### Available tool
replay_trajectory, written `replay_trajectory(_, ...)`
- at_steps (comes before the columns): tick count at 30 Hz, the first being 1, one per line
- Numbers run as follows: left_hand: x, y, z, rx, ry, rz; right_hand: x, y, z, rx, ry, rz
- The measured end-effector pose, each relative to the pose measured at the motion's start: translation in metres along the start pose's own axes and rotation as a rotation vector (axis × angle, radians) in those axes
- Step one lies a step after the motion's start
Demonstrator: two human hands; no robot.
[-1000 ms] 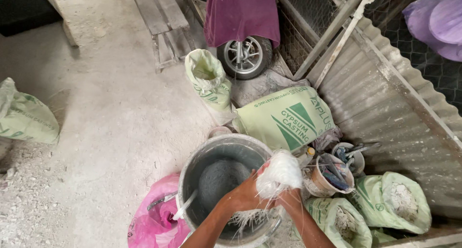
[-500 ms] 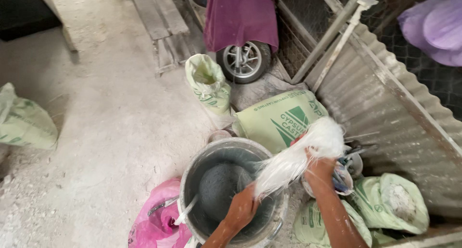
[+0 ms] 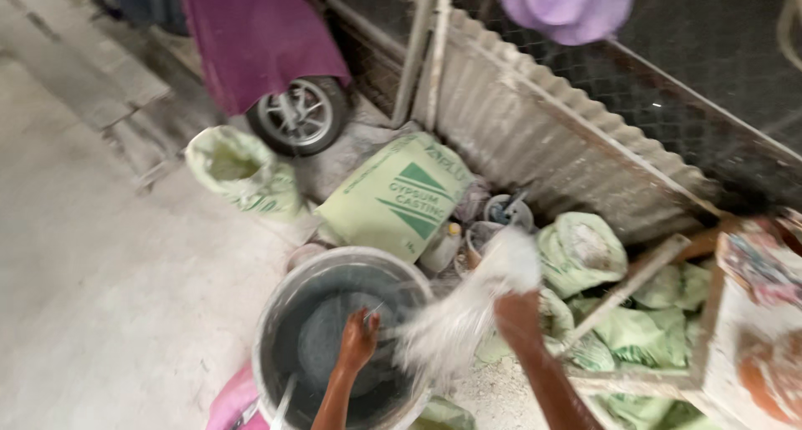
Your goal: The person retrieves a bundle of white fiberglass strands from a bucket of water, lays them over a long gypsum mold, and then uses a small rectangular tool to press and smooth the strands into the mold's surface. The person repeatedly smooths the area with their hands to ensure the strands are embedded.
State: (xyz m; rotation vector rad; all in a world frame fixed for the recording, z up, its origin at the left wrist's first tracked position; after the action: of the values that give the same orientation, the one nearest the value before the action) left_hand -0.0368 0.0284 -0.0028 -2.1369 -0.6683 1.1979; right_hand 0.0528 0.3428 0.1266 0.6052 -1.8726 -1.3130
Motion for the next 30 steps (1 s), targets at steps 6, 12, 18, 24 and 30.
replay_trajectory(6, 0.043, -0.128, -0.117, 0.234, 0.531, -0.784, -0.086, -0.079, -0.121, 0.203, -0.121, 0.068)
replay_trajectory(12, 0.187, -0.236, -0.316, 0.266, 1.403, -0.598, -0.246, -0.059, -0.24, 0.113, -0.416, 0.212)
replay_trajectory(18, 0.344, -0.294, -0.526, 0.253, 1.78, -0.272, -0.466, 0.02, -0.433, -0.116, -0.798, 0.358)
replay_trajectory(24, 0.446, -0.327, -0.698, 0.347, 1.845, 0.144, -0.638, 0.108, -0.626, -0.411, -1.137, 0.534)
replay_trajectory(30, 0.548, -0.349, -0.708, 0.793, 1.458, 0.76, -0.728, 0.144, -0.66, -0.502, -1.244, 0.489)
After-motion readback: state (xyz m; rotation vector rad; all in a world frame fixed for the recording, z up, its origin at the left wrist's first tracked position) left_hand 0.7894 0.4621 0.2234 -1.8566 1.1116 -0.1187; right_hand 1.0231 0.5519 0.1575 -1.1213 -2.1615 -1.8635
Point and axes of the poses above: each hand's wrist, its own z-axis towards the middle knuckle, its own x-axis out of the palm, y = z × x, the point moved 6 cm from there along z, towards the middle knuckle, and after that the axes turned 10 degrees about z, right-handed, at the moved point
